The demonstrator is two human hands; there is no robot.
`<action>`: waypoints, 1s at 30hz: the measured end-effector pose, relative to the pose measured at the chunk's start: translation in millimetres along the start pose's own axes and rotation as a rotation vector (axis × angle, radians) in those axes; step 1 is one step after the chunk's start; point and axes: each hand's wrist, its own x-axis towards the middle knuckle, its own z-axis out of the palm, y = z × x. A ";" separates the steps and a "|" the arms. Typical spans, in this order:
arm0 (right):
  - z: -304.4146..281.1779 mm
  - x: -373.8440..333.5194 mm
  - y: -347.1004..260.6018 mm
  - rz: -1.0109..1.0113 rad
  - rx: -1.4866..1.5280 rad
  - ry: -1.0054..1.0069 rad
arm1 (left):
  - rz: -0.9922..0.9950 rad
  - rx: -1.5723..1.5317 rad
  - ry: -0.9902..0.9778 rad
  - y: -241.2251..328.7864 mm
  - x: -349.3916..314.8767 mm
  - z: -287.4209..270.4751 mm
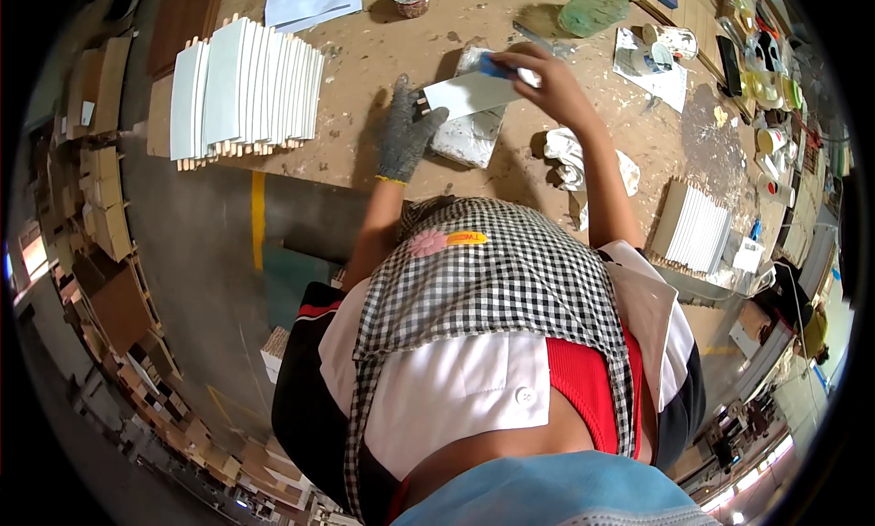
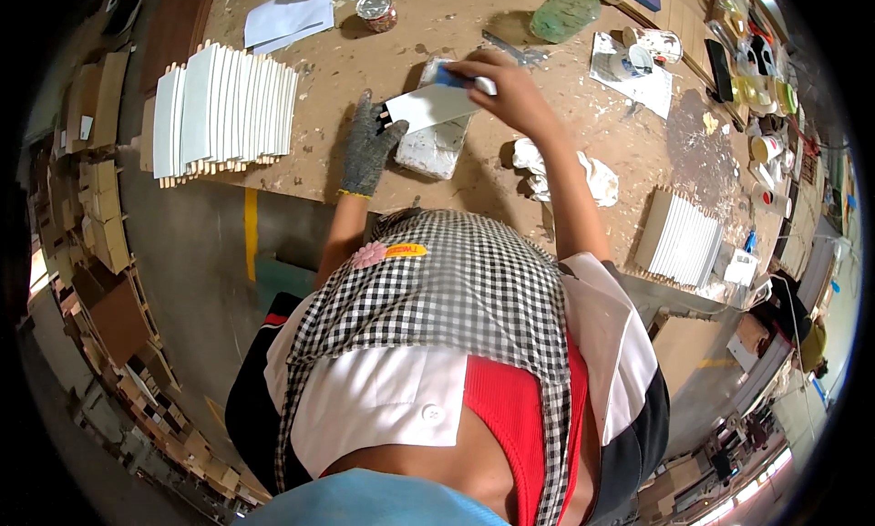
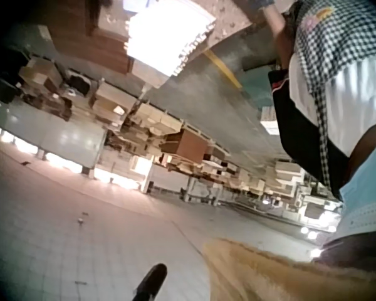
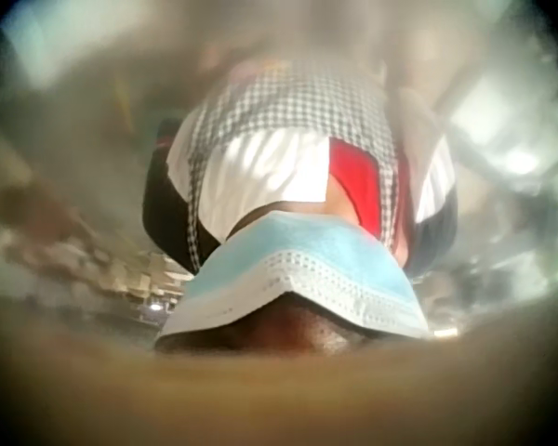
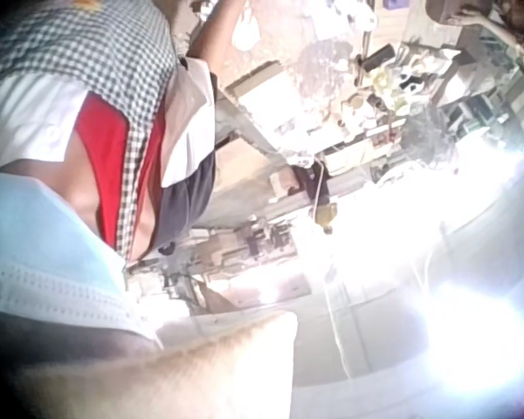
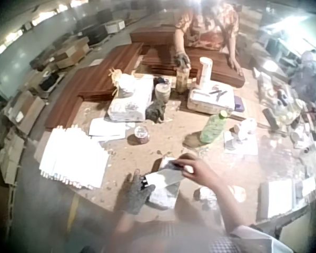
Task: The person cleans individual white wooden components by hand using a cloth.
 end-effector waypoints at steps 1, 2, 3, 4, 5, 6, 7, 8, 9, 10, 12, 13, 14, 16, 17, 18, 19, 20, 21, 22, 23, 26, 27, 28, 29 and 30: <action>10.3 9.4 -8.8 -0.087 -0.033 -0.022 | -0.033 0.098 0.041 -4.1 2.1 0.5; 19.2 18.6 -15.4 -0.174 -0.066 -0.044 | -0.066 0.196 0.082 -8.3 2.8 1.7; 23.4 24.7 -13.8 -0.161 -0.072 -0.036 | -0.039 0.228 0.092 4.4 0.2 13.6; 27.7 33.0 -15.7 -0.202 -0.158 -0.014 | -0.035 0.228 0.093 -1.1 -0.5 8.4; 30.7 38.8 -19.4 -0.240 -0.246 0.011 | 0.012 0.155 0.097 -15.0 -1.9 -3.6; 31.1 44.1 -26.6 -0.242 -0.255 0.013 | 0.062 0.077 0.101 -34.5 -0.5 -18.7; 29.8 45.5 -35.8 -0.205 -0.218 0.039 | 0.048 0.167 0.164 -63.6 2.7 -44.1; 28.2 40.3 -34.5 -0.144 -0.185 0.072 | 0.044 0.155 0.138 -53.9 1.6 -35.2; 24.7 28.1 -31.1 -0.125 -0.160 0.087 | 0.178 0.299 0.198 -26.1 -4.4 -17.2; 30.6 13.8 -22.4 -0.090 -0.051 0.101 | 0.325 0.436 0.264 -1.0 -10.6 -3.7; 37.3 -16.9 -26.2 -0.110 -0.069 0.281 | 0.289 0.677 0.200 17.2 -11.0 4.1; 36.8 -30.3 -25.7 -0.064 -0.081 0.342 | 0.284 0.783 0.148 17.6 -8.6 -0.7; 31.4 -46.8 -16.7 -0.010 -0.099 0.408 | 0.406 0.980 0.067 38.5 -10.1 9.0; 18.5 -74.2 17.1 0.142 -0.079 0.718 | 0.620 1.089 -0.079 40.3 -2.5 6.7; 4.9 -88.6 39.8 0.238 -0.204 0.834 | 0.587 1.131 -0.142 41.7 -1.2 9.4; -3.9 -100.7 69.5 0.321 -0.140 0.964 | 0.593 1.126 -0.146 44.3 0.6 15.2; -16.0 -116.8 102.1 0.497 -0.143 1.078 | 0.483 1.110 -0.196 48.4 4.8 22.9; -25.4 -135.7 142.8 0.561 -0.284 1.145 | 0.365 1.099 -0.233 48.9 5.2 23.6; -42.0 -152.0 168.7 0.589 -0.327 1.154 | 0.316 1.154 -0.268 50.4 8.4 23.0; -54.9 -164.1 192.8 0.568 -0.408 1.179 | 0.305 1.213 -0.279 49.2 9.4 20.2; -69.5 -173.6 215.5 0.610 -0.406 1.185 | 0.308 1.189 -0.292 47.1 11.6 17.9; -106.4 -185.8 269.1 0.725 -0.569 1.114 | 0.279 0.951 -0.300 43.0 19.9 9.3; -118.4 -188.1 282.8 0.752 -0.584 1.069 | 0.282 0.975 -0.297 39.3 21.6 4.8; -124.6 -189.9 293.3 0.781 -0.600 1.026 | 0.287 1.000 -0.300 36.6 22.2 -0.6; -126.8 -191.1 300.2 0.855 -0.677 1.032 | 0.331 1.045 -0.258 36.0 20.4 -1.6; -126.8 -190.3 302.9 0.932 -0.759 1.038 | 0.328 1.056 -0.256 36.1 20.3 -1.6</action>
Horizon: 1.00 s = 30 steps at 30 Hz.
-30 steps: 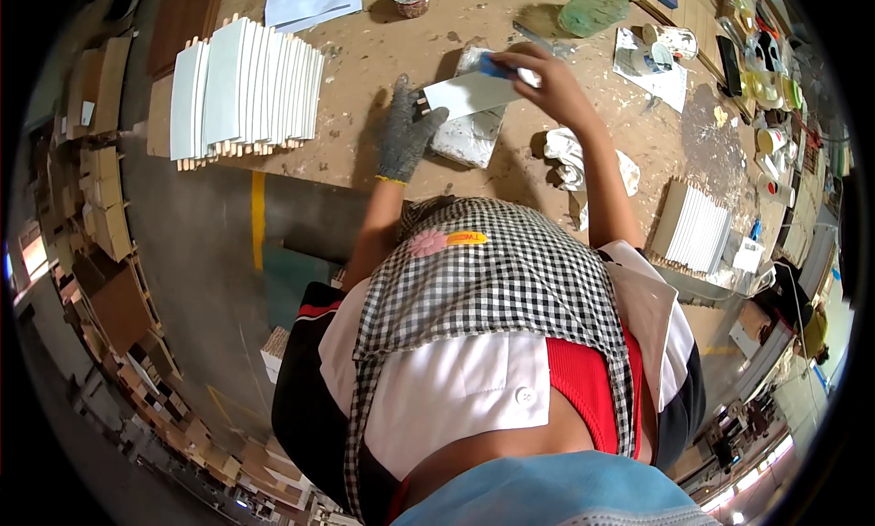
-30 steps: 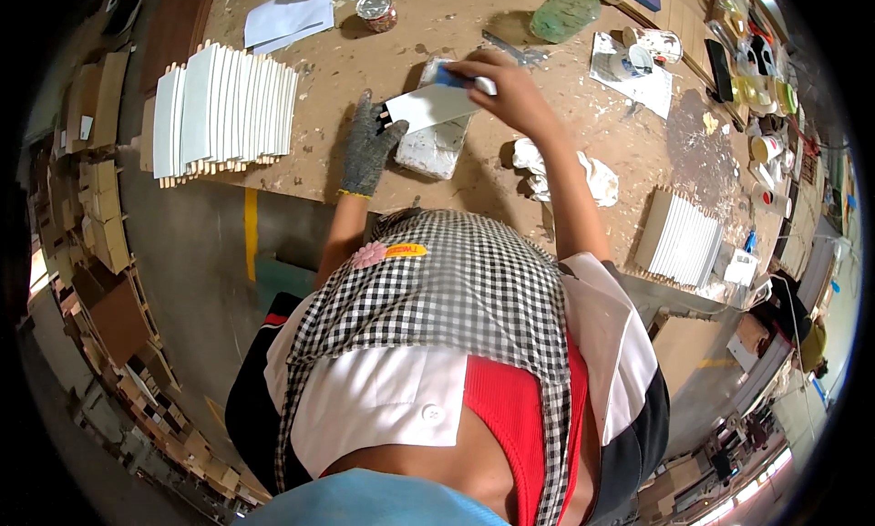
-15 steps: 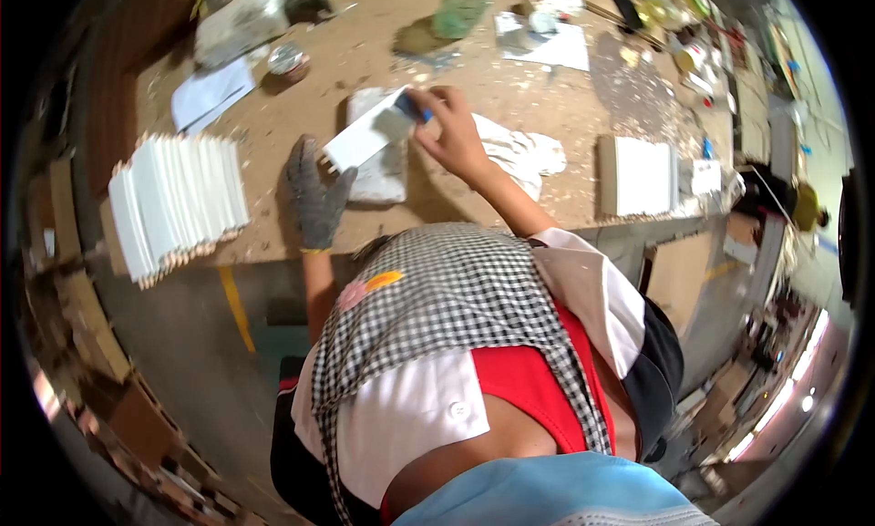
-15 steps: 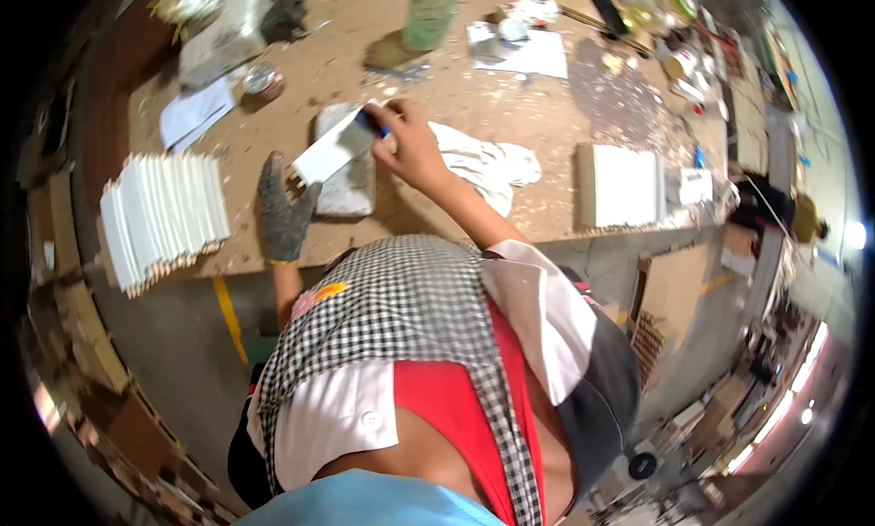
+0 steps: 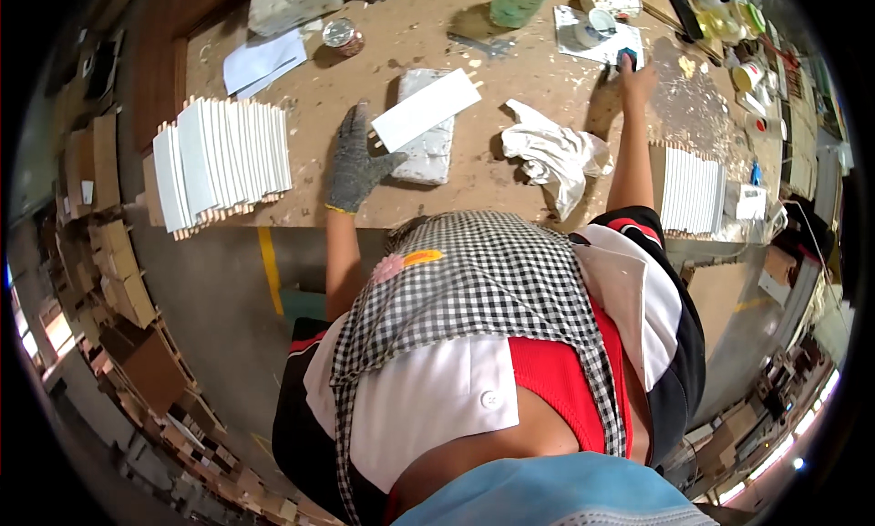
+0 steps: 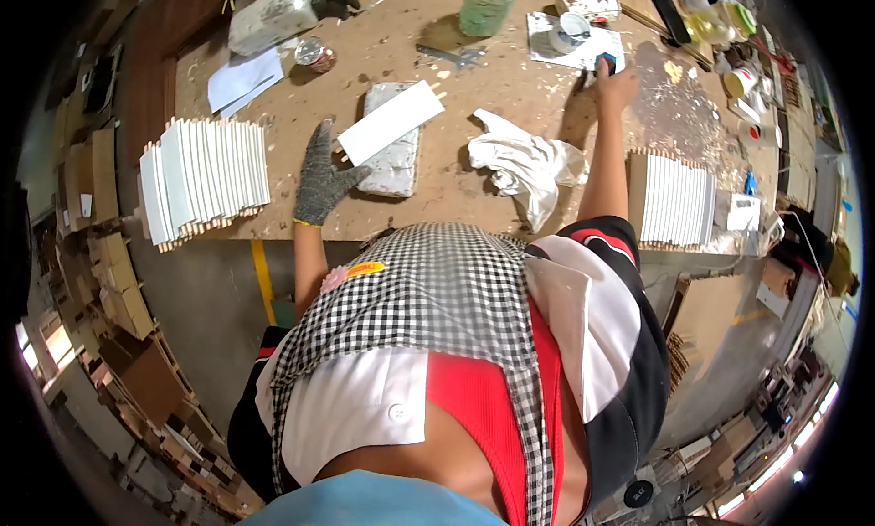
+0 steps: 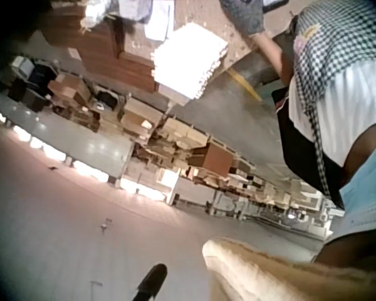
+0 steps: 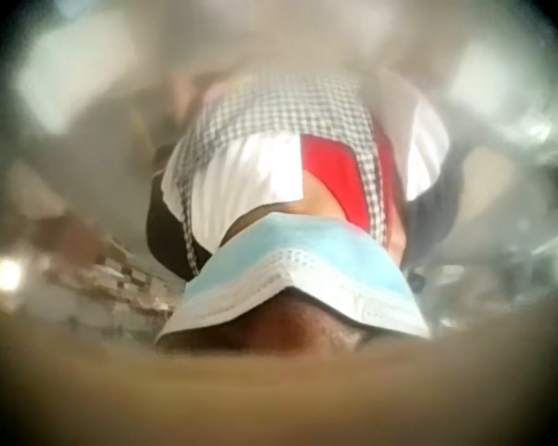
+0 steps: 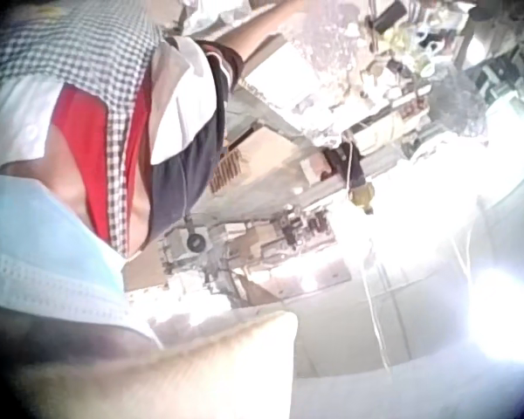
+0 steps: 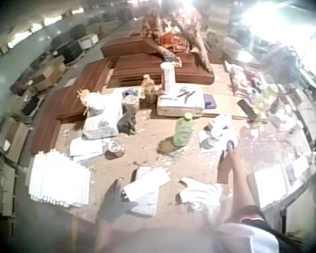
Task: The person cleans individual white wooden components by hand using a cloth.
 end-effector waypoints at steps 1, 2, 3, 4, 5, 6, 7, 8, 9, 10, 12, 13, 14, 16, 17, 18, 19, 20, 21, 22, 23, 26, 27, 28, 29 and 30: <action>-10.0 -6.4 -26.3 0.035 -0.035 -0.049 | -0.006 -0.047 0.007 -2.7 -6.3 -1.0; -20.9 -12.1 -37.6 -0.036 0.023 0.029 | 0.008 -0.107 0.009 -2.7 -7.8 1.1; -44.2 -25.1 -65.6 -0.122 0.179 -0.006 | -0.034 -0.221 0.070 -9.9 -14.9 11.2; -65.8 -47.1 -91.0 -0.201 0.335 -0.042 | -0.051 -0.210 0.081 -9.2 -15.8 13.5; -79.3 -67.8 -91.1 -0.277 0.374 -0.129 | -0.022 -0.153 0.110 -3.1 -10.6 16.2; -90.7 -89.5 -92.8 -0.352 0.415 -0.218 | 0.005 -0.094 0.140 -0.5 -6.8 17.7; -111.9 -117.6 -111.7 -0.403 0.491 -0.336 | 0.093 -0.019 0.200 -2.0 -6.4 15.9; -136.1 -145.8 -128.7 -0.448 0.558 -0.448 | 0.095 -0.019 0.200 2.6 -4.2 11.8; -148.2 -170.2 -133.4 -0.535 0.496 -0.519 | -0.003 -0.116 0.166 12.1 -2.9 4.2; -158.3 -190.4 -137.8 -0.629 0.436 -0.594 | -0.107 -0.213 0.138 16.8 -4.9 -1.8; -183.3 -217.1 -146.7 -0.817 0.156 -0.506 | -0.454 -0.852 0.010 2.8 -0.9 -4.9; -181.6 -225.7 -138.4 -0.788 0.046 -0.569 | -0.791 -1.493 -0.142 -3.0 2.1 -5.4; -177.9 -227.7 -132.4 -0.794 0.051 -0.567 | -0.788 -1.493 -0.134 -6.5 2.4 -3.7; -166.4 -228.8 -118.6 -0.662 0.047 -0.583 | -0.646 -1.584 -0.298 3.2 7.5 -7.6; -154.7 -224.9 -108.2 -0.604 0.096 -0.588 | -0.952 -1.682 -0.176 16.2 12.2 -18.2; -150.9 -215.5 -112.4 -0.601 0.161 -0.516 | -0.949 -1.683 -0.167 8.5 10.7 -16.9; -153.8 -203.5 -126.3 -0.453 0.314 -0.622 | -0.868 -1.720 -0.241 -3.1 7.8 -13.2; -154.1 -194.4 -141.9 -0.301 0.463 -0.724 | -0.785 -1.753 -0.316 -13.8 3.7 -8.9; -143.1 -192.7 -147.9 -0.169 0.762 -0.711 | -0.784 -1.752 -0.330 -4.6 5.4 -7.8; -160.4 -184.4 -178.6 -0.028 0.971 -0.837 | -0.877 -1.840 -0.260 11.7 4.2 -10.6; -169.7 -179.6 -204.8 -0.092 0.933 -0.860 | -0.964 -1.923 -0.183 21.0 3.8 -12.3; -188.3 -190.2 -273.2 -0.481 0.723 -0.761 | -0.744 -1.740 -0.097 -4.7 -0.7 13.7; -186.0 -199.8 -287.0 -0.741 0.655 -0.697 | -0.390 -1.001 -0.364 0.8 6.4 11.0; -179.2 -212.6 -297.4 -0.996 0.576 -0.628 | -0.031 -0.247 -0.403 6.2 13.5 8.3; -173.9 -237.4 -308.8 -1.139 0.542 -0.569 | -0.024 -0.453 -0.352 -11.5 9.6 21.3; -161.9 -259.3 -306.5 -1.265 0.493 -0.510 | 0.116 -0.301 -0.295 -8.0 10.4 20.5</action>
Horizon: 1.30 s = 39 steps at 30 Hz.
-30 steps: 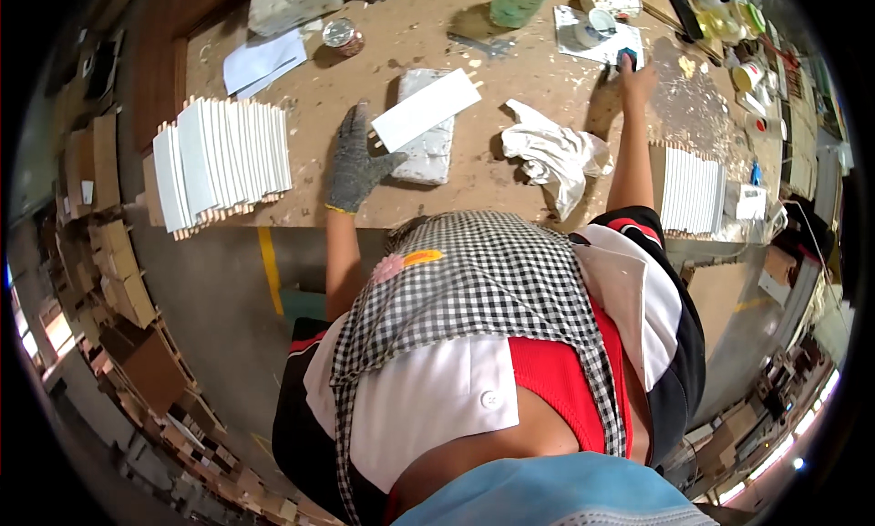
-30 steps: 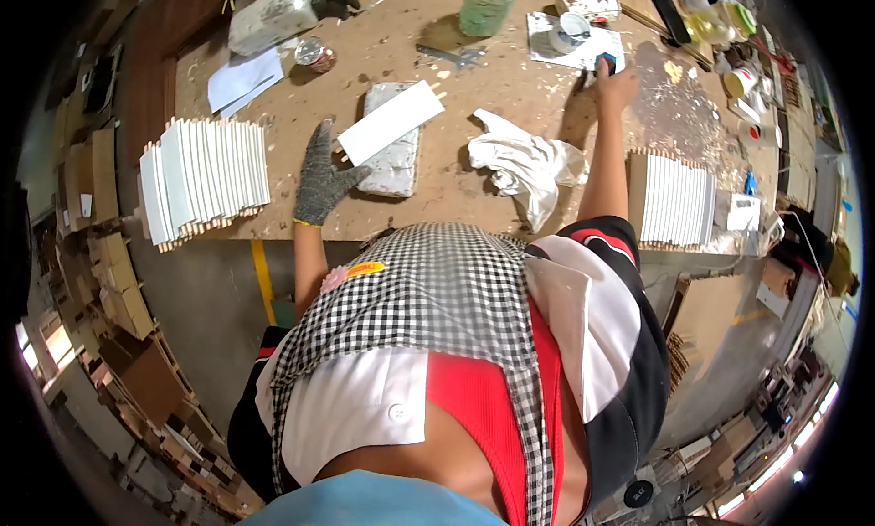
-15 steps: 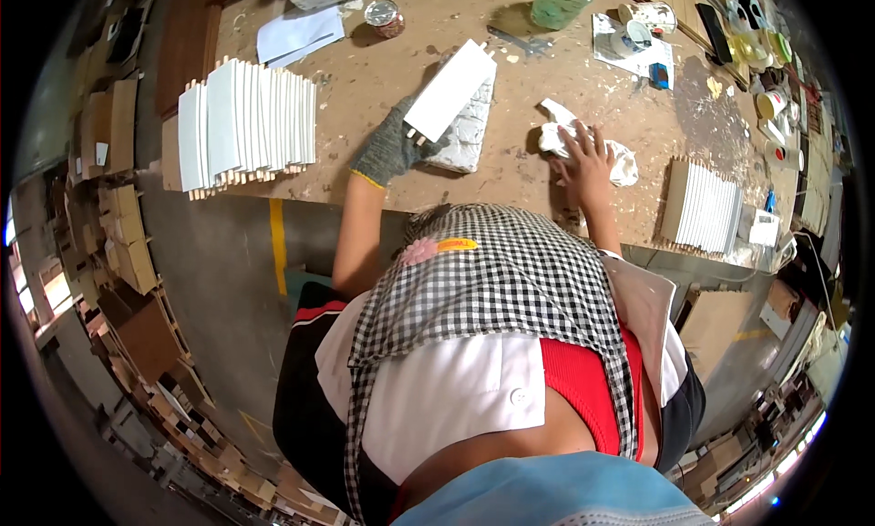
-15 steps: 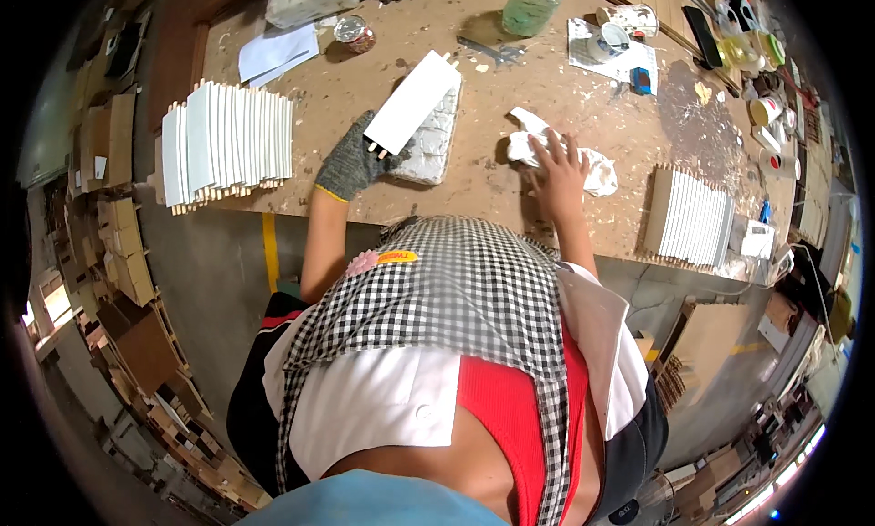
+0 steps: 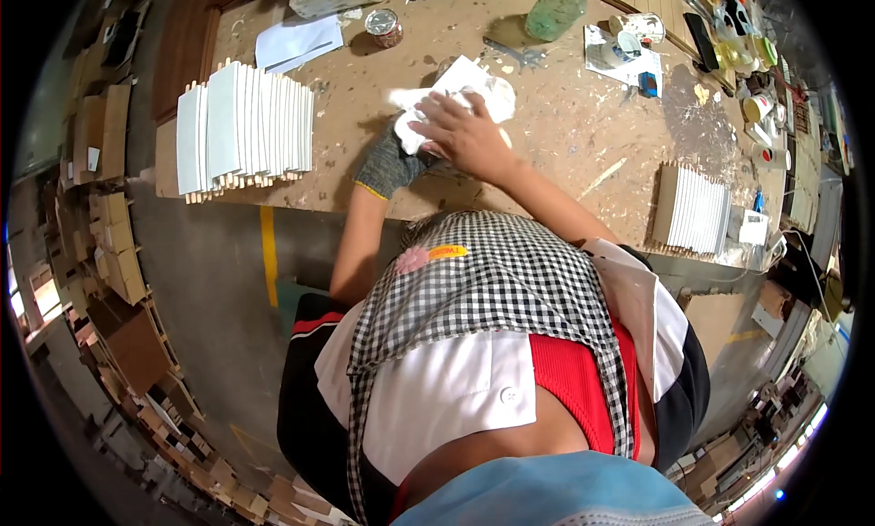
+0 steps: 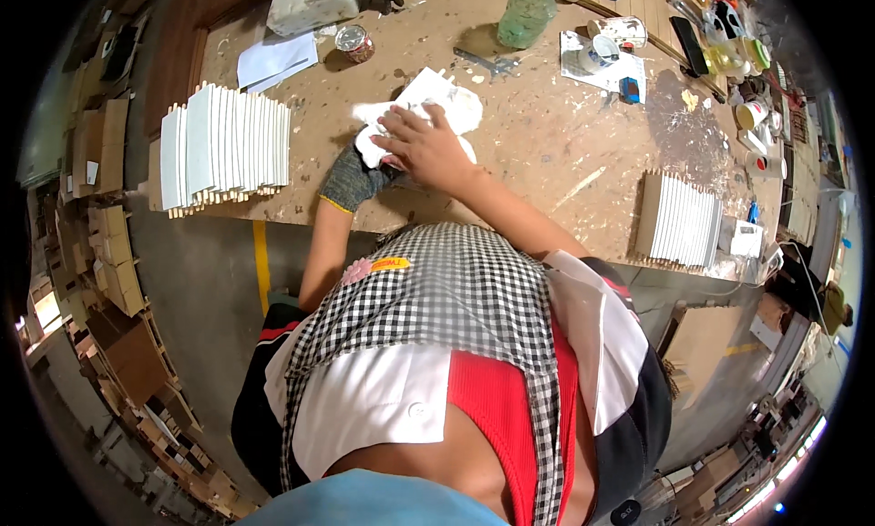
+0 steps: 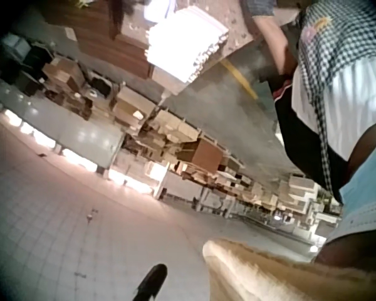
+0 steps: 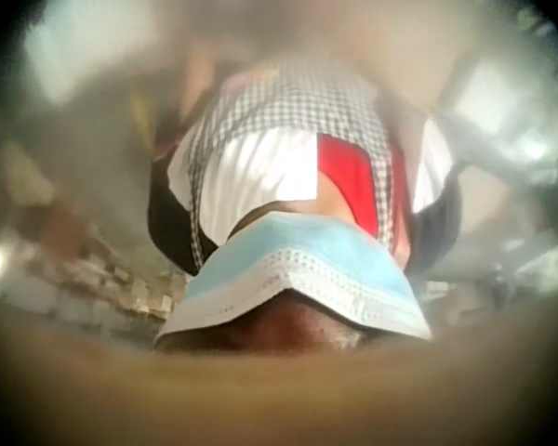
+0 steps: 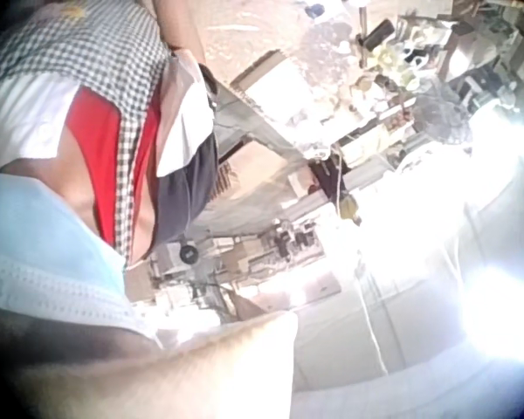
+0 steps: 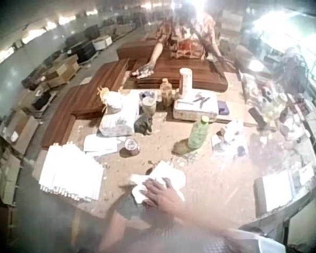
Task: The person cleans individual white wooden components by hand using a cloth.
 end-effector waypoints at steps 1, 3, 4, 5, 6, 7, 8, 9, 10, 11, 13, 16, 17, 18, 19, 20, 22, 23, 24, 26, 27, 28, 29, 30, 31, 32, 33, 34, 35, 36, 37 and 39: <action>21.6 -8.4 10.3 0.075 0.034 -0.024 | 0.114 0.179 0.055 6.3 -0.4 -1.7; 24.3 4.1 39.8 0.165 -0.093 0.014 | -0.139 -0.411 0.031 -25.7 -9.0 11.1; 23.7 9.7 59.8 0.250 -0.152 0.043 | -0.372 -1.061 0.002 -11.6 -6.3 6.5; 34.5 5.5 93.6 0.329 -0.138 0.043 | -0.652 -1.685 0.142 6.9 -3.7 0.3; 44.2 -0.5 126.9 0.406 -0.126 0.047 | -0.588 -1.713 0.113 7.5 -3.8 1.0; 41.8 -5.5 155.2 0.528 -0.056 0.023 | -0.598 -1.716 0.135 9.1 -4.2 -0.5; 38.7 -9.8 171.3 0.654 0.014 -0.001 | -0.610 -1.717 0.152 12.4 -4.3 -1.6; 34.1 -9.3 167.2 0.653 0.010 0.001 | -0.606 -1.718 0.150 16.3 -4.5 -0.6; 22.6 -5.0 155.6 0.620 -0.011 0.126 | -0.567 -1.674 0.188 19.3 -2.5 0.9; 7.2 -2.9 135.8 0.590 -0.030 0.246 | -0.535 -1.632 0.222 20.4 -2.4 3.1; -11.0 2.1 76.1 0.335 0.076 0.295 | -0.526 -1.596 0.224 11.1 -10.9 11.1; 6.3 -16.6 17.1 0.052 0.013 0.053 | -0.051 -0.280 0.058 -36.2 -10.1 19.3; 20.6 -18.3 32.7 0.102 -0.035 0.101 | -0.136 -0.660 0.091 -44.9 -10.4 22.1; 32.4 -23.0 60.5 0.165 -0.087 0.142 | -0.183 -0.926 0.079 -34.5 -5.9 21.7; 30.0 -17.7 84.2 0.282 -0.089 0.092 | -0.240 -1.214 0.093 -23.3 -3.9 19.9; 39.9 -20.9 119.8 0.351 -0.074 0.119 | -0.299 -1.477 0.114 -9.1 -0.2 17.5; 40.5 -22.4 172.8 0.560 -0.184 -0.010 | -0.586 -1.765 0.242 15.0 5.6 7.6; 29.7 -21.9 182.8 0.628 -0.032 0.022 | -0.703 -1.819 0.218 21.5 5.1 -1.9; 2.8 0.1 160.0 0.775 0.158 0.132 | -0.687 -1.827 0.248 17.4 -1.4 -2.7; -35.8 6.2 158.8 0.799 0.155 0.341 | -0.532 -1.784 0.221 14.0 -1.2 7.5; -56.7 6.6 163.2 0.744 0.050 0.451 | -0.549 -1.793 0.234 18.5 -0.9 7.4; -74.5 12.1 166.7 0.684 -0.051 0.560 | -0.541 -1.797 0.232 14.7 -2.3 6.6; -91.1 22.9 171.0 0.575 -0.214 0.691 | -0.493 -1.778 0.199 10.1 -4.0 5.7; -103.3 29.3 175.3 0.468 -0.380 0.818 | -0.450 -1.756 0.157 8.4 -4.8 6.5; -112.6 29.3 188.1 0.457 -0.520 0.820 | -0.640 -1.797 0.242 27.6 -0.1 -0.3; -113.0 27.9 204.2 0.472 -0.574 0.800 | -0.632 -1.798 0.220 11.9 0.8 11.3; -109.1 31.9 220.0 0.449 -0.571 0.683 | -0.380 -1.609 0.183 -16.3 -5.9 27.1; -101.7 23.7 243.7 0.450 -0.590 0.562 | -0.323 -1.510 0.121 -12.4 2.3 25.2; -91.1 19.9 261.6 0.388 -0.634 0.599 | -0.251 -1.367 0.072 -6.2 7.8 22.3; -86.2 23.4 261.5 0.360 -0.608 0.646 | -0.203 -1.252 0.063 -5.1 6.8 21.9; -89.2 30.6 248.4 0.378 -0.617 0.645 | -0.170 -1.165 0.074 -6.5 3.6 22.5; -100.0 40.8 242.4 0.393 -0.617 0.666 | -0.091 -0.932 0.132 -4.8 1.6 23.8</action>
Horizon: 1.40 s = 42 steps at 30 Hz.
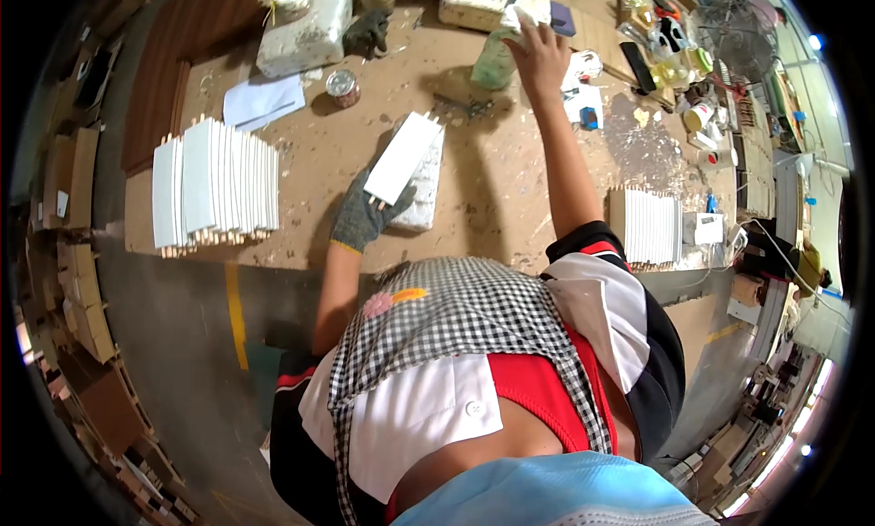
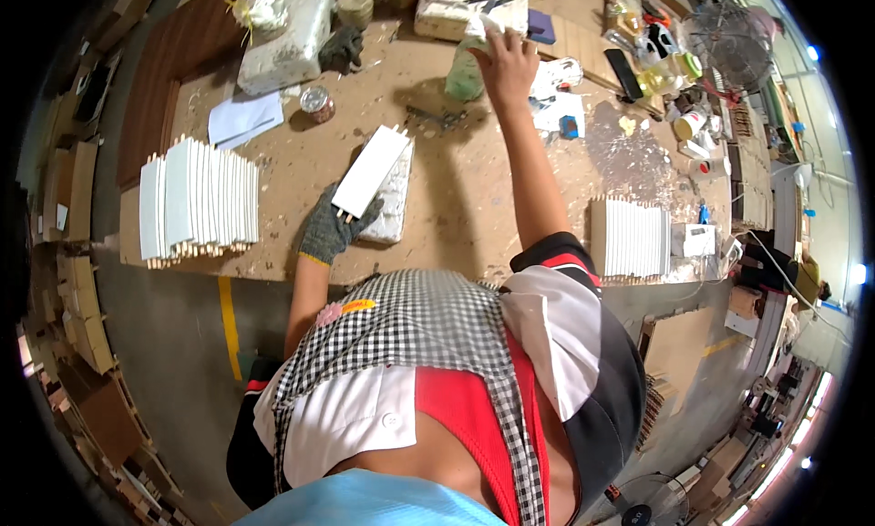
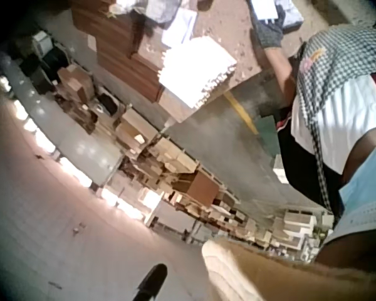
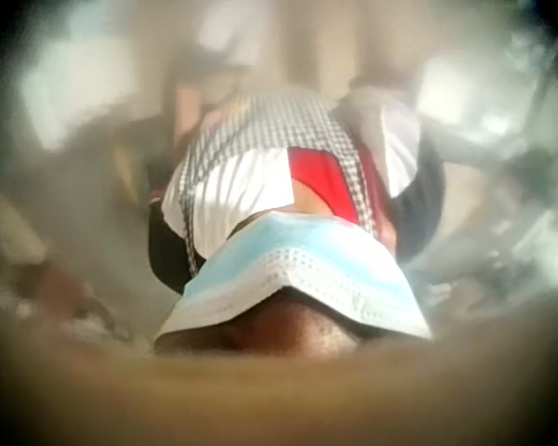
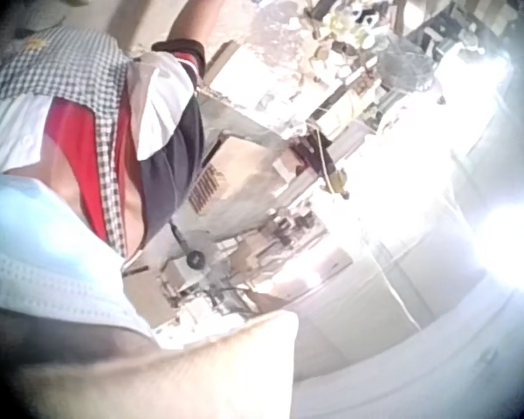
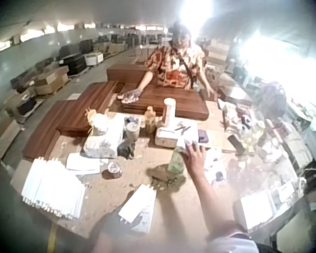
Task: The person cleans individual white wooden components by hand using a cloth.
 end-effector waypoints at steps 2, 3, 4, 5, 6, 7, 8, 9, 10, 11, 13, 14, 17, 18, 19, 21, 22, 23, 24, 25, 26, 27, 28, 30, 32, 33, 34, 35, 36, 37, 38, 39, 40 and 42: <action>5.4 0.4 6.3 0.016 0.017 0.030 | 0.083 0.160 0.021 -1.4 -1.2 2.6; 4.0 1.1 2.7 0.012 -0.009 0.006 | 0.089 0.229 0.022 -3.5 -2.4 1.2; 3.4 1.8 -1.3 0.031 -0.048 -0.016 | 0.081 0.296 0.017 -4.9 -2.7 -0.2; 2.6 3.8 -3.6 0.052 -0.087 -0.037 | 0.075 0.368 0.007 -6.1 -3.6 -2.2; 1.3 4.4 -2.2 0.072 -0.092 -0.063 | 0.056 0.409 -0.002 -6.2 -3.9 -2.0; 1.1 7.1 0.8 0.074 -0.097 -0.053 | 0.043 0.396 -0.010 -6.5 -5.0 -1.9; 0.6 9.6 4.0 0.120 -0.027 -0.052 | 0.029 0.384 -0.018 -7.1 -6.6 -1.6; 0.1 16.0 5.1 0.162 0.046 -0.050 | -0.145 -0.188 0.080 -2.1 -6.6 1.4; -3.8 18.1 4.4 0.138 0.035 0.010 | -0.317 -0.762 0.171 3.1 -5.5 4.0; -2.5 20.8 3.3 0.136 0.034 0.019 | -0.311 -0.759 0.166 7.9 -2.9 6.0; -1.6 12.5 4.3 0.068 0.047 -0.023 | -0.380 -0.801 0.292 10.6 -5.8 9.7; 0.4 12.1 7.1 0.106 0.055 -0.050 | -0.382 -0.798 0.287 9.5 -7.4 10.0; -6.1 11.9 5.3 0.085 0.089 -0.053 | -0.360 -0.834 0.220 2.4 -7.6 1.1; -6.4 9.5 1.1 0.043 0.074 -0.009 | -0.354 -0.834 0.214 2.7 -6.7 1.7; -11.3 6.1 -4.0 0.025 0.039 -0.001 | -0.355 -0.817 0.231 3.5 -7.4 3.7; -13.7 -1.4 -5.0 0.020 0.013 -0.031 | -0.359 -0.795 0.234 7.3 -7.4 7.9; -11.8 -4.0 -3.7 0.037 0.001 -0.082 | -0.359 -0.827 0.252 10.6 -6.9 9.7; -8.6 -4.3 -1.7 0.074 0.089 -0.142 | -0.359 -0.858 0.271 14.1 -5.3 11.4; -3.1 -5.9 1.9 0.067 0.127 -0.159 | -0.380 -0.847 0.280 20.5 -4.4 15.6; 1.0 -4.9 4.3 0.058 0.169 -0.179 | -0.389 -0.841 0.270 24.8 -3.3 19.8; 2.9 -4.3 9.7 0.003 0.204 -0.188 | -0.428 -0.823 0.331 29.2 -0.8 24.5; -1.1 0.3 7.2 0.004 0.203 -0.183 | -0.454 -0.809 0.399 32.3 1.0 24.9; -6.1 4.6 6.0 -0.035 0.231 -0.226 | -0.452 -0.804 0.394 27.4 0.1 21.0; -26.2 19.4 0.9 -0.004 0.385 -0.170 | -0.426 -0.790 0.307 12.8 -2.0 10.1; -45.6 30.9 7.5 0.410 0.500 -0.081 | -0.416 -0.843 0.361 17.1 -2.3 17.6; -59.8 33.5 12.7 0.672 0.672 -0.062 | -0.413 -0.895 0.423 17.8 -5.2 20.9; -57.6 31.4 24.4 0.755 0.831 0.112 | -0.408 -0.957 0.369 17.3 -5.1 18.3; -59.8 22.4 35.9 0.945 1.217 0.102 | -0.411 -0.956 0.368 14.9 -6.1 17.9; -62.7 16.3 30.9 1.202 1.376 0.092 | -0.414 -0.893 0.401 16.5 -7.7 18.8; -65.7 12.6 24.6 1.463 1.527 0.077 | -0.414 -0.832 0.434 18.8 -10.1 20.2; -27.6 -24.2 59.0 1.348 2.029 0.031 | -0.434 -0.866 0.417 24.7 -7.0 27.0; -18.4 -34.4 42.2 1.245 2.005 -0.035 | -0.430 -0.877 0.436 15.9 -7.4 20.7; -26.2 -33.3 18.9 1.047 1.741 -0.157 | -0.353 -0.884 0.377 2.2 -9.9 13.7; -41.4 -39.5 -0.9 0.972 1.654 -0.438 | -0.328 -0.975 0.362 -14.3 -14.0 3.4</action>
